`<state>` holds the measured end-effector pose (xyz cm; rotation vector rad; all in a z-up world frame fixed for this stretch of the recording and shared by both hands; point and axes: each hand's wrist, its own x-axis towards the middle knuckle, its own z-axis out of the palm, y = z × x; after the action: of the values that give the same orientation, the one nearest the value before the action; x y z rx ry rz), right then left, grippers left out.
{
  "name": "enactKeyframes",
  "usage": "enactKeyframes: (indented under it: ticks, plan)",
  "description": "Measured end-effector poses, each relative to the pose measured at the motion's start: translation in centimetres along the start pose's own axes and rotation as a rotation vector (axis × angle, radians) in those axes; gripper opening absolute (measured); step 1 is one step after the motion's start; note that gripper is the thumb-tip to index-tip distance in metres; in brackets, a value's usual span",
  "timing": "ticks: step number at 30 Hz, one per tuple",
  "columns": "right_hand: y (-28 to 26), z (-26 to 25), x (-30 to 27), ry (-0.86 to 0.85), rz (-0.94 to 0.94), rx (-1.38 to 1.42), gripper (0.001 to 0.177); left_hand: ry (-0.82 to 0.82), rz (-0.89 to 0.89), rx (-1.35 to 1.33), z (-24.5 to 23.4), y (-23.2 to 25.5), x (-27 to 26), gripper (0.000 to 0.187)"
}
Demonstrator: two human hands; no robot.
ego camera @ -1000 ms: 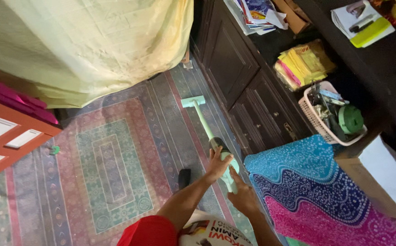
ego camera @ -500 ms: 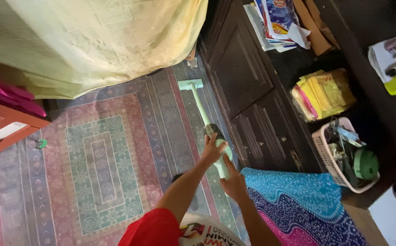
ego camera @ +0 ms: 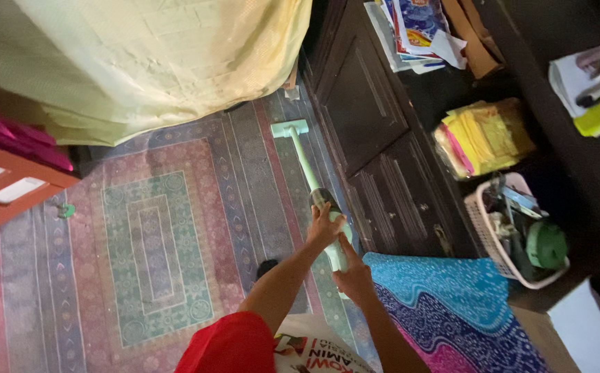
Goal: The person vacuums the rug and the floor using a handheld vacuum cleaner, moving the tool back and forth across different sections of the carpeted and wooden surfaces.
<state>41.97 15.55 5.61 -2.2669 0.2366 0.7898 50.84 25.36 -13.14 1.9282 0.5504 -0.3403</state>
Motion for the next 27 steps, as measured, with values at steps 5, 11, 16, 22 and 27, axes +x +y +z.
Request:
enactKeyframes:
  ticks: [5,11,16,22,27]
  plan:
    - [5.6,-1.9,-4.3,0.049,-0.173,-0.041,0.100,-0.016,0.402,0.554,4.0,-0.6,-5.5,0.047]
    - [11.2,-5.1,-10.6,0.012,-0.136,-0.061,0.105,-0.071,-0.008,0.010,8.1,0.8,-13.5,0.099]
    - [14.1,-7.2,-16.2,-0.085,0.095,0.002,0.102,-0.111,-0.066,0.011,10.4,1.6,-19.3,0.097]
    - [21.9,-6.1,-15.2,0.098,-0.458,-0.041,0.101,-0.130,-0.106,0.025,11.8,3.2,-21.4,0.096]
    - [22.0,-7.1,-11.9,0.229,-0.694,-0.222,0.088,-0.139,-0.128,0.111,11.7,3.8,-19.1,0.086]
